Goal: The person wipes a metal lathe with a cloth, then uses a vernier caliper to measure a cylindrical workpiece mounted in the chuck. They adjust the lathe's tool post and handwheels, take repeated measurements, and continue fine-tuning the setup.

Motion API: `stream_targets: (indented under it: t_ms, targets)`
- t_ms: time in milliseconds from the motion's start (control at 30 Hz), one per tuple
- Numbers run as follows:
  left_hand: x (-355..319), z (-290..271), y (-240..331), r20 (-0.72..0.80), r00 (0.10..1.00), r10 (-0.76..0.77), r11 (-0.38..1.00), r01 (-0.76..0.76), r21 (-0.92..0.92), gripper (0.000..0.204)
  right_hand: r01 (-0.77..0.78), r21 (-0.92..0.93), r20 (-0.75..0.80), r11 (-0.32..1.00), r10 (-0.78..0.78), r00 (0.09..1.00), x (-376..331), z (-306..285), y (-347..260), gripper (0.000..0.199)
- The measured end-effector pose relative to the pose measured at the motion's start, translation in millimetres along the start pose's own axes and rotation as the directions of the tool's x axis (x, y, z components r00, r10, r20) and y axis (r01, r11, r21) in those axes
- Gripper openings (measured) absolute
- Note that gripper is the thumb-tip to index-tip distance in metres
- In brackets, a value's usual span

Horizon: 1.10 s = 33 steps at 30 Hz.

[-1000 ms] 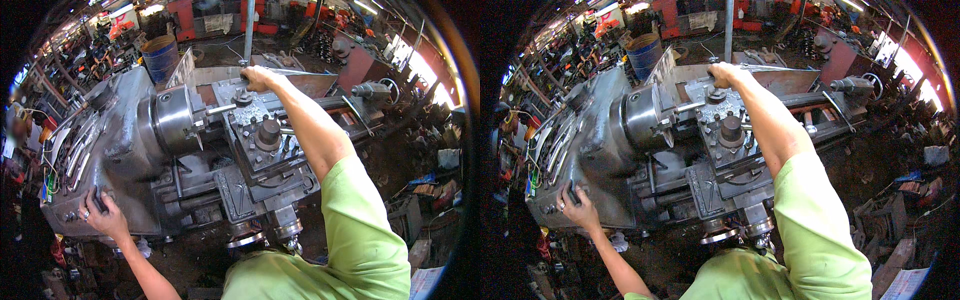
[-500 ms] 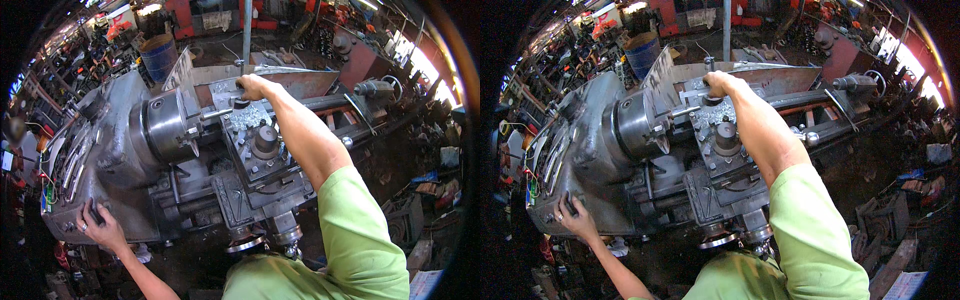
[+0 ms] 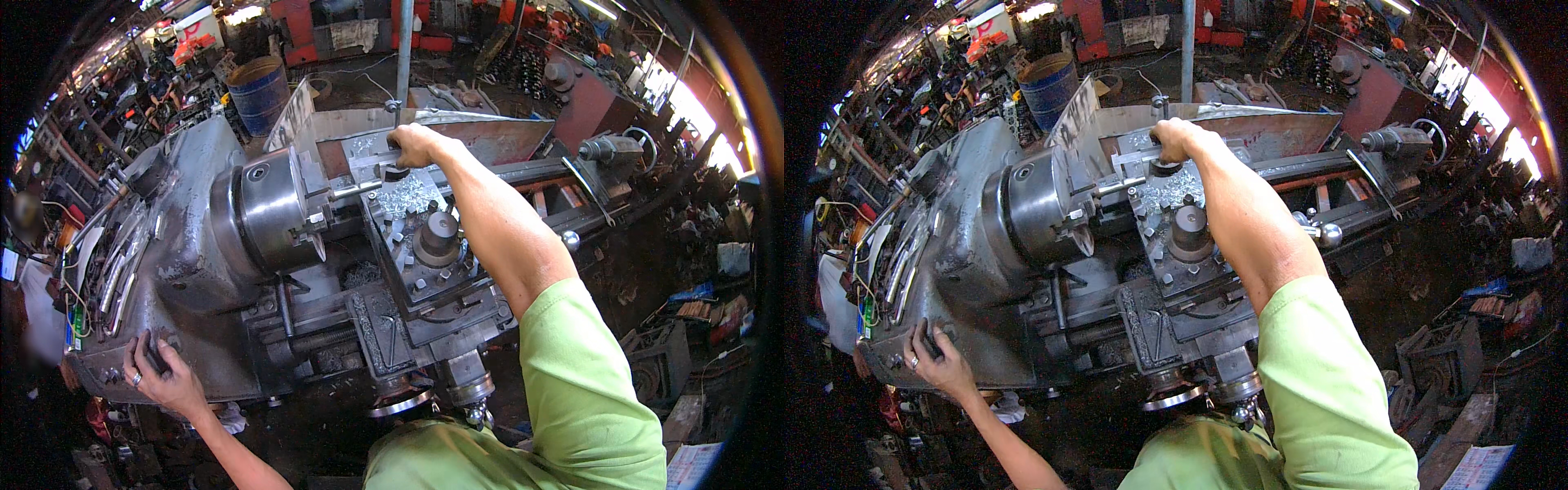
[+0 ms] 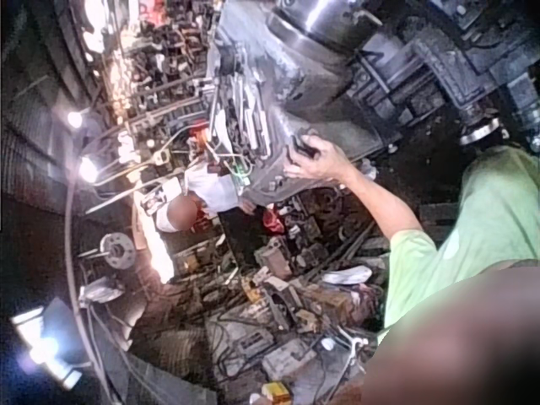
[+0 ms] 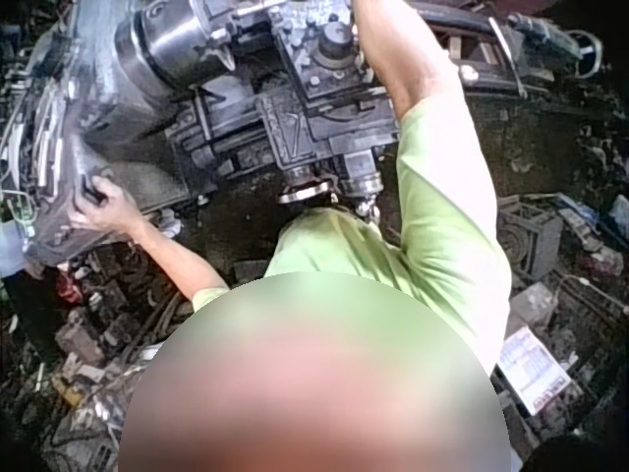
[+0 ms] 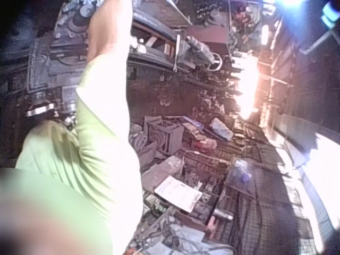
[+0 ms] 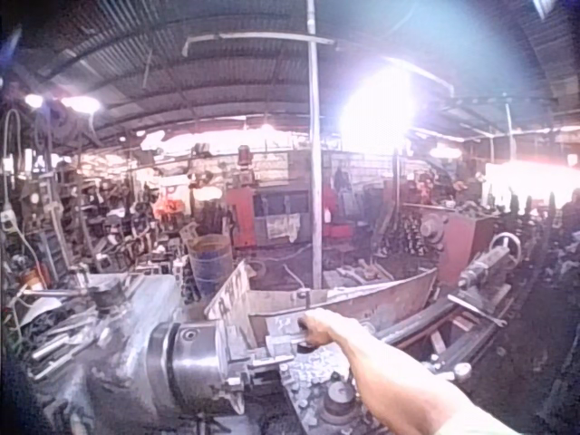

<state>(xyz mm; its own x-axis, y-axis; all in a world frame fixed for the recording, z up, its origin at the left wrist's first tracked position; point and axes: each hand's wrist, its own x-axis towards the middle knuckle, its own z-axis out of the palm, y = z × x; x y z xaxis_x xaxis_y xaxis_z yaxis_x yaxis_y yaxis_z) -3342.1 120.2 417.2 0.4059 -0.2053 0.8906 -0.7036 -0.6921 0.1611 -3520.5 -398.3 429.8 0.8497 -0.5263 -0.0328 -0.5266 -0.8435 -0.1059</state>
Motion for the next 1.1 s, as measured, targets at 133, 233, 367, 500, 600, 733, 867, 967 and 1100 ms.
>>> stream_targets:
  t_ms: [133, 233, 367, 500, 600, 733, 867, 967, 1100]
  targets:
    - [-2, -1, 0, 0.024, 0.999, -0.026, 0.999, 0.027, -0.02, 0.025, -0.004, -0.011, 0.005, 1.0, 0.004, 1.0, -1, -2, -1, 0.044]
    - [1, -1, 0, 0.011, 1.0, 0.0, 1.0, 0.0, -0.001, 0.024, -0.013, -0.016, 0.003, 1.0, 0.013, 1.0, -1, -2, -2, 0.045]
    - [-3, -11, 10, -0.028, 0.999, -0.017, 0.999, 0.016, -0.033, 0.025, 0.019, -0.015, -0.013, 1.0, -0.019, 1.0, -3, -3, -2, 0.045]
    - [-79, -38, 40, 0.075, 0.993, -0.09, 0.951, 0.108, -0.289, 0.019, 0.03, -0.054, -0.004, 0.998, -0.03, 1.0, -4, -6, -4, 0.048]
    - [-192, -43, 61, 0.872, 0.488, -0.018, 0.661, 0.66, -0.356, 0.016, 0.052, -0.069, -0.02, 0.996, -0.053, 0.998, -4, -9, -5, 0.048]
    - [-356, -34, 81, 0.76, -0.592, 0.27, 0.863, 0.499, 0.082, 0.062, 0.065, -0.053, -0.023, 0.996, -0.066, 0.998, -5, -11, -5, 0.049]
    - [-434, -32, 109, 0.595, -0.679, 0.429, 0.676, 0.679, 0.287, 0.073, 0.07, -0.082, -0.013, 0.994, -0.072, 0.997, -2, -11, -5, 0.05]
    - [-421, -43, 116, 0.711, -0.378, 0.594, 0.207, 0.925, 0.319, 0.074, 0.063, -0.091, -0.011, 0.994, -0.064, 0.998, 0, -10, -4, 0.051]
    - [-405, -34, 141, 0.642, -0.237, 0.729, 0.003, 0.939, 0.343, 0.076, 0.097, -0.073, -0.044, 0.993, -0.101, 0.994, 1, -8, -2, 0.043]
